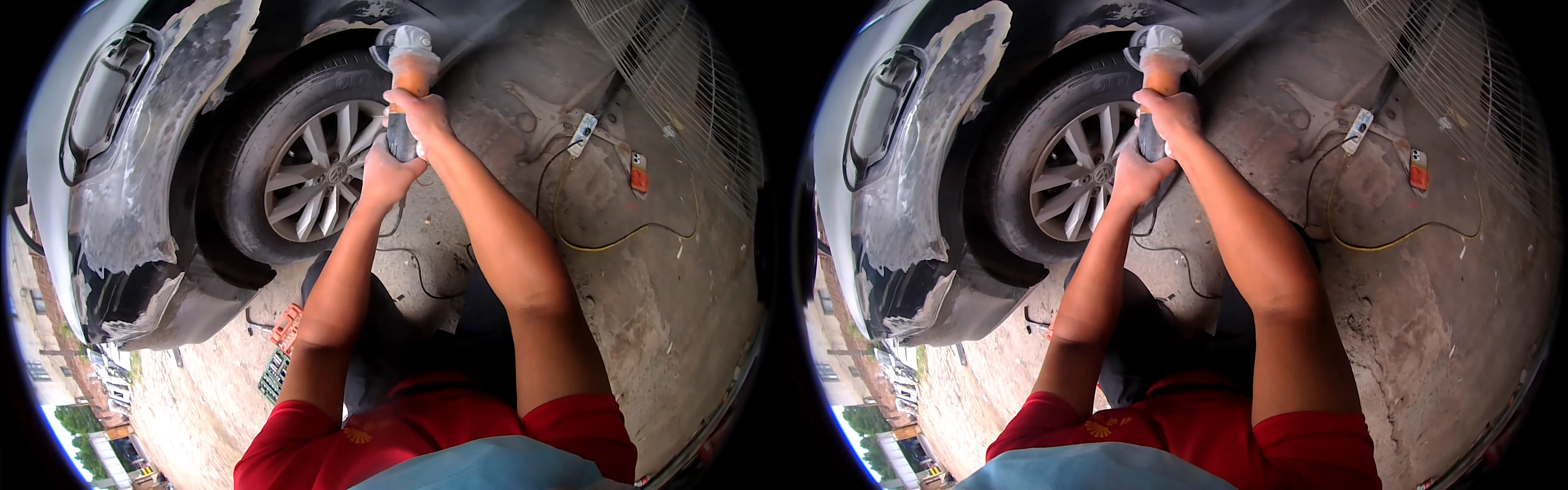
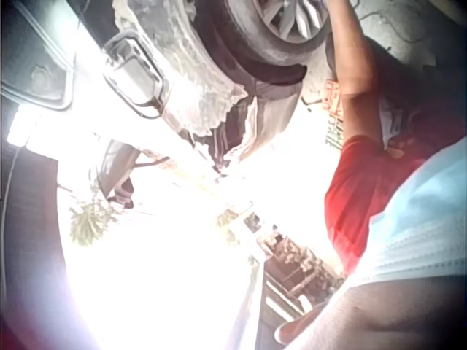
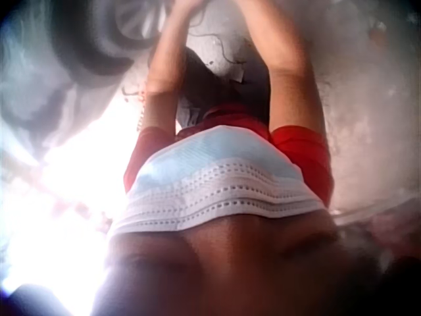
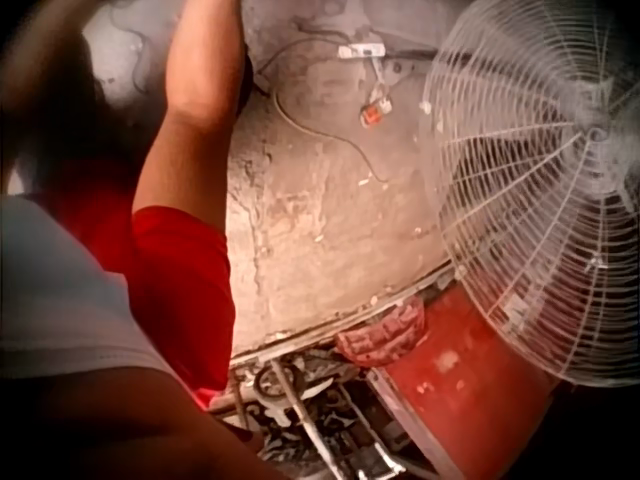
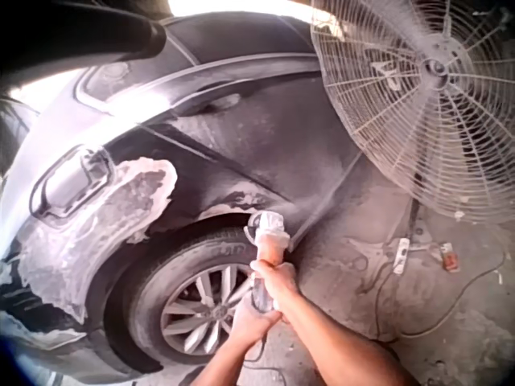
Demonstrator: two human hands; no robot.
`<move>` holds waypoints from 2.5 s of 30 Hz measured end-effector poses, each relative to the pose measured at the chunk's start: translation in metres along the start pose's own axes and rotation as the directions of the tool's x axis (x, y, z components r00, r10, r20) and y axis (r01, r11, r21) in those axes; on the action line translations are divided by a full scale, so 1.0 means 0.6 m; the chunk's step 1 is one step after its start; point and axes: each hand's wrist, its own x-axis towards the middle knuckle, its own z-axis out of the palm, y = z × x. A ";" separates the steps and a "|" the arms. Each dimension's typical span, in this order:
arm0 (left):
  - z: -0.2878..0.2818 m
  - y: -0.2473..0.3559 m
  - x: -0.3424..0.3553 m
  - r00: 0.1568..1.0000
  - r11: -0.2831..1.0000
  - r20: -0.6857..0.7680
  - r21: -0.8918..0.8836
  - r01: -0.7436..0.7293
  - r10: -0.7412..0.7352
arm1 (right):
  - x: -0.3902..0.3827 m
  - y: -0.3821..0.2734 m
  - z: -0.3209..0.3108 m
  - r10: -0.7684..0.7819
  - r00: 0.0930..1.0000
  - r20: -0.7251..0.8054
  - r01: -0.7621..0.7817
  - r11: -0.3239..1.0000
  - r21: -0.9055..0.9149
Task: The person uses an angle grinder to smooth the surface of a car's front wheel arch. They periodically pause to touch and feel the area with their hand to check the progress.
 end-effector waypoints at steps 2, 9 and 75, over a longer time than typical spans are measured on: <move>0.002 -0.003 0.000 0.999 0.998 -0.014 -0.031 -0.047 0.046 | -0.002 0.000 0.001 -0.021 1.000 0.009 0.022 1.000 -0.019; 0.006 -0.012 0.002 0.998 0.998 -0.023 -0.046 -0.052 0.051 | -0.003 -0.003 -0.001 -0.019 0.999 0.032 0.020 0.999 -0.030; -0.017 0.035 -0.076 0.984 0.993 -0.131 0.013 -0.116 0.117 | -0.032 -0.002 -0.003 0.200 0.950 0.242 -0.264 0.925 0.272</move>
